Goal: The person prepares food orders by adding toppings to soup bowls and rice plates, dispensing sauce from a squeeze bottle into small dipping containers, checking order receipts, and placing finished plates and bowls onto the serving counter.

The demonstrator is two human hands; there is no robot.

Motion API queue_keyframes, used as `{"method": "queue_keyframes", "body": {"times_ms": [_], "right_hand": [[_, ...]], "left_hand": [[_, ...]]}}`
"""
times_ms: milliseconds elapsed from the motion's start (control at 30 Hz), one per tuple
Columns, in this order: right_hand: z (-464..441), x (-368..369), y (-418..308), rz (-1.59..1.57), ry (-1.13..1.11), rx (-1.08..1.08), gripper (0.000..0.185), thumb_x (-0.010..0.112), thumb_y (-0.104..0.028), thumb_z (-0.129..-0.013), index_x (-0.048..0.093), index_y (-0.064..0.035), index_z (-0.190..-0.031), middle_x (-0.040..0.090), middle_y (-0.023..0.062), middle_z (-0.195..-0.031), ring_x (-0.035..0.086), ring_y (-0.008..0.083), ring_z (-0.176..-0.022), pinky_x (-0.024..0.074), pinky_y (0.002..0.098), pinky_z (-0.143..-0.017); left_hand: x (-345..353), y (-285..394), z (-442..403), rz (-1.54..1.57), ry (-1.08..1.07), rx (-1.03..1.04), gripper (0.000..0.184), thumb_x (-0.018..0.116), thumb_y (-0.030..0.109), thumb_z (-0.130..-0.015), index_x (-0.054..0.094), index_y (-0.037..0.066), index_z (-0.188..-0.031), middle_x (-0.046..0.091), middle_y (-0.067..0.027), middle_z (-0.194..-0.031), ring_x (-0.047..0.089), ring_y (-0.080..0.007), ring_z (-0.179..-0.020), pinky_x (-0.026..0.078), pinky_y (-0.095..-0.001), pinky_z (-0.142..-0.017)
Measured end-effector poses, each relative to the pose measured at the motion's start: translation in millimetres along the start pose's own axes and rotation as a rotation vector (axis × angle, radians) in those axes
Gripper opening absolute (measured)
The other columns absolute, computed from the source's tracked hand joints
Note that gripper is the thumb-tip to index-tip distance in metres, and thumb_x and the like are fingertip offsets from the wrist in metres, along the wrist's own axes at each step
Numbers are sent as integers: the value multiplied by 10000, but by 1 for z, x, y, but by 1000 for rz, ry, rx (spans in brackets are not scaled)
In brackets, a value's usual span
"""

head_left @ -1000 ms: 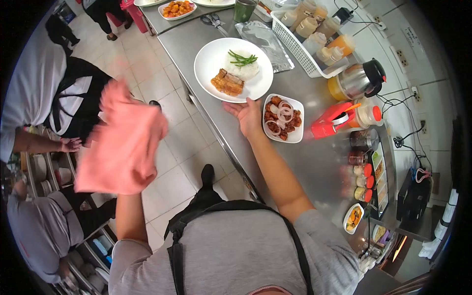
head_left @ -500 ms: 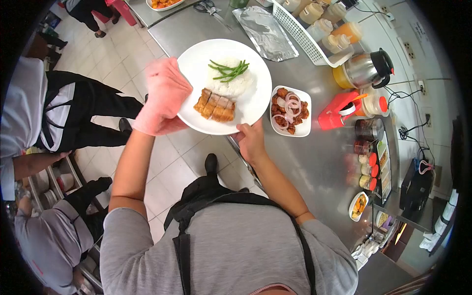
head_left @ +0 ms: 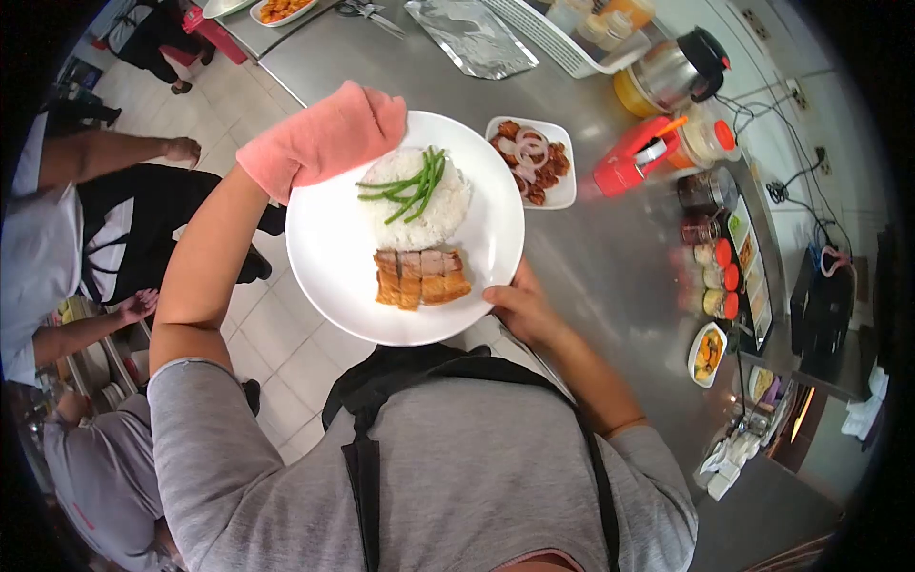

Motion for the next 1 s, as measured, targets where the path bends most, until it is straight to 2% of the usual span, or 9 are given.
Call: {"method": "queue_keyframes", "body": {"times_ms": [133,233,300,367,467,567,633,733,1000], "right_hand": [[26,-56,-27,17,-27,-12,696,555,-197,-899,187,-102,-1482,411,117,-1401,501,213,-1225,465,383,-985],[55,-75,-22,-186,31,-227,712,537,-342,-935,167,-91,-1489,372,119,-1444,444,228,-1295,432,397,-1023],[74,-87,5,-296,39,-494,727,500,-418,-954,138,-100,-1498,326,117,-1479,393,236,-1339,386,420,-1062],[93,-69,36,-283,134,-668,697,430,-442,-978,144,-77,-1498,353,137,-1465,386,257,-1344,327,431,-1101],[108,-70,59,-382,396,-775,616,339,-431,-1009,231,-32,-1465,404,151,-1427,413,289,-1318,313,424,-1107],[140,-90,50,-419,477,-770,583,293,-411,-1019,290,14,-1418,454,167,-1375,474,307,-1260,372,426,-1064],[164,-108,54,-432,490,-801,583,383,-386,-996,286,8,-1414,479,165,-1330,498,284,-1227,412,419,-1023],[198,-119,56,-407,565,-791,573,429,-387,-982,335,21,-1373,523,176,-1263,560,269,-1143,467,405,-960],[256,-137,63,-314,493,-612,585,432,-421,-973,402,40,-1332,585,184,-1184,633,258,-1027,518,380,-888]], "left_hand": [[-26,31,-10,1196,91,-331,315,691,120,-644,471,2,-837,506,-99,-726,568,-259,-729,440,-309,-636],[-57,67,-13,1292,138,-317,445,689,286,-653,515,10,-956,551,-144,-902,514,-247,-812,436,-336,-773],[-51,106,-22,2204,238,-757,371,600,321,-769,530,40,-1001,553,-108,-927,515,-219,-867,424,-332,-842],[-36,153,-48,2690,558,-996,315,378,325,-957,531,89,-1099,526,-33,-969,501,-166,-935,391,-294,-940],[-28,207,-55,2414,685,-880,76,424,61,-905,482,79,-951,509,-40,-983,488,-164,-988,411,-341,-934],[-49,247,-73,2362,658,-938,146,565,163,-835,502,61,-918,507,-67,-951,471,-210,-925,414,-359,-847],[-118,226,-82,1468,384,-407,456,708,284,-736,458,-25,-959,484,-119,-966,505,-230,-934,423,-332,-841],[-182,210,-104,922,217,3,770,825,412,-539,424,-92,-960,451,-186,-953,522,-287,-925,430,-331,-820],[-155,218,-179,-48,210,372,228,594,172,-605,454,20,-701,421,-93,-687,512,-205,-599,345,-311,-518]]}}
Point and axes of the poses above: each hand's wrist, its own z-axis away from the middle knuckle, its own x-axis out of the palm, y = z × x, the point moved 4 cm from there along -z, towards the middle knuckle
